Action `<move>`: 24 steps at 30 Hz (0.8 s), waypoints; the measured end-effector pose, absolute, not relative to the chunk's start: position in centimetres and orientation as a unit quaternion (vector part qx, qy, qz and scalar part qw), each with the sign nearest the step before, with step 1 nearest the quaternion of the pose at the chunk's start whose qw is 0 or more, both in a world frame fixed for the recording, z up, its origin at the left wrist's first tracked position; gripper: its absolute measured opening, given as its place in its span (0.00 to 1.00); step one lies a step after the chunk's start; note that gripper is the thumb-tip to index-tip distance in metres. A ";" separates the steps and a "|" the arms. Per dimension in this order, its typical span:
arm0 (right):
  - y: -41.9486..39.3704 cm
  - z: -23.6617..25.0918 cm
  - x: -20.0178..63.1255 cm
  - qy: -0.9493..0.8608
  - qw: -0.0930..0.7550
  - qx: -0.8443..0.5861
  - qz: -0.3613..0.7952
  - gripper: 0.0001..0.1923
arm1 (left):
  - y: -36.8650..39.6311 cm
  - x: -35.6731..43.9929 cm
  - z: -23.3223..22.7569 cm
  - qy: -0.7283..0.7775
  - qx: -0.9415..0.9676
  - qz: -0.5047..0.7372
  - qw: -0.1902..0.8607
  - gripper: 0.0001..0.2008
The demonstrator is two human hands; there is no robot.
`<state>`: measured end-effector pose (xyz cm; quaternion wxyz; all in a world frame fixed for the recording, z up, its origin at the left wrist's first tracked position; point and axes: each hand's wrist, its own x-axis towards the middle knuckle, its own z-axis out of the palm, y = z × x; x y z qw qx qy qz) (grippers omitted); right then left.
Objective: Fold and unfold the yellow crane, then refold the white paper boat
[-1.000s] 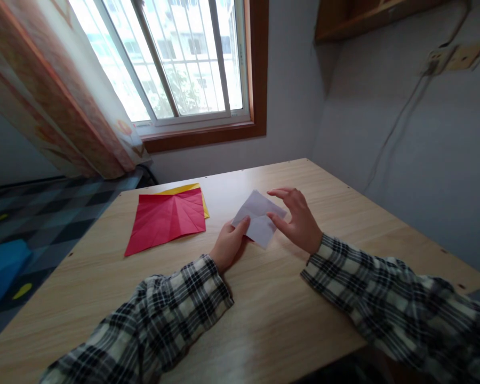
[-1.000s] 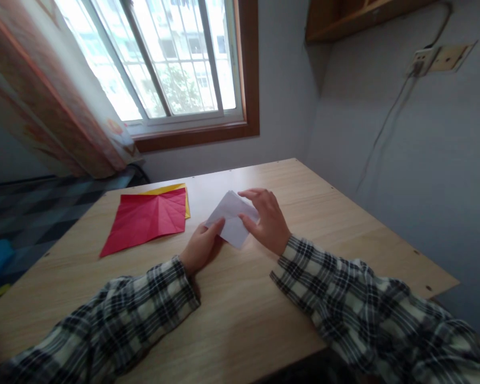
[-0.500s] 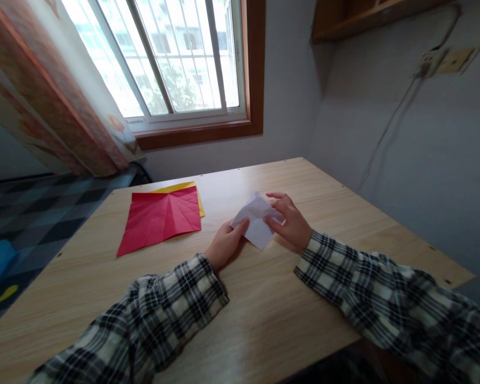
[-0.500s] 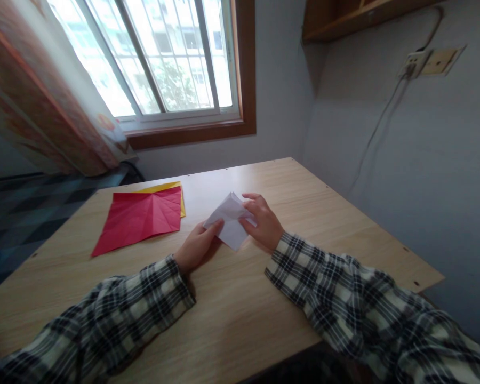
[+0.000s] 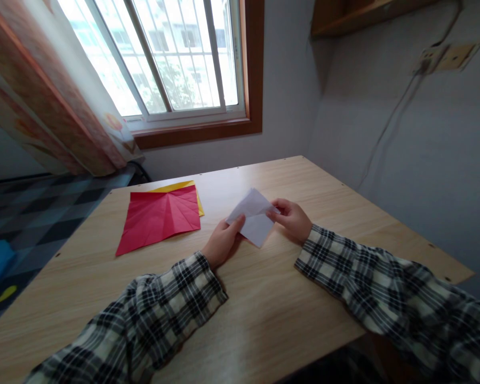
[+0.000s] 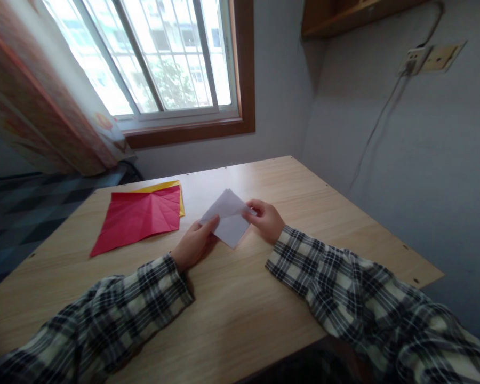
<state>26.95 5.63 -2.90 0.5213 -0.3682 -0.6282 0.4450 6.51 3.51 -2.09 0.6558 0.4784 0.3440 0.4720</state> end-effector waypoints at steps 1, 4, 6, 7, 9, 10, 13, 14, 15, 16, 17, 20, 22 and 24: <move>5.6 -2.9 27.0 -0.629 0.526 -0.369 0.438 0.12 | 3.5 6.5 -2.2 0.343 0.486 0.469 0.653 0.20; 5.8 -3.2 27.0 -0.626 0.542 -0.373 0.419 0.11 | 3.6 6.4 -2.4 0.344 0.505 0.461 0.644 0.20; 6.0 -3.5 26.9 -0.622 0.559 -0.376 0.399 0.11 | 3.6 6.4 -2.4 0.348 0.498 0.468 0.642 0.19; 6.1 -3.7 26.9 -0.624 0.567 -0.376 0.385 0.10 | 3.6 6.5 -2.4 0.349 0.488 0.474 0.644 0.18; 6.2 -3.8 27.0 -0.641 0.577 -0.365 0.350 0.07 | 3.6 6.5 -2.2 0.347 0.465 0.485 0.654 0.17; 6.2 -3.7 27.0 -0.656 0.577 -0.358 0.330 0.05 | 3.6 6.6 -2.0 0.347 0.452 0.490 0.660 0.17; 5.9 -3.3 27.1 -0.700 0.567 -0.340 0.268 0.09 | 3.8 6.5 -1.6 0.353 0.419 0.504 0.667 0.16; 5.9 -3.1 27.2 -0.710 0.564 -0.339 0.253 0.11 | 3.8 6.4 -1.4 0.357 0.412 0.507 0.668 0.14; 5.8 -3.0 27.2 -0.715 0.561 -0.339 0.241 0.12 | 3.9 6.4 -1.3 0.361 0.405 0.508 0.669 0.12; 5.7 -2.8 27.3 -0.719 0.560 -0.341 0.232 0.13 | 4.0 6.3 -1.2 0.365 0.400 0.509 0.669 0.10; 5.7 -2.7 27.3 -0.720 0.560 -0.343 0.224 0.13 | 4.0 6.3 -1.1 0.368 0.395 0.510 0.670 0.09; 5.6 -2.6 27.3 -0.727 0.557 -0.346 0.204 0.15 | 4.1 6.3 -0.9 0.375 0.387 0.510 0.671 0.07; 5.5 -2.5 27.4 -0.733 0.553 -0.347 0.190 0.15 | 4.1 6.4 -0.8 0.379 0.385 0.509 0.670 0.08; 5.4 -2.3 27.4 -0.741 0.548 -0.345 0.177 0.16 | 4.1 6.5 -0.8 0.381 0.383 0.511 0.668 0.08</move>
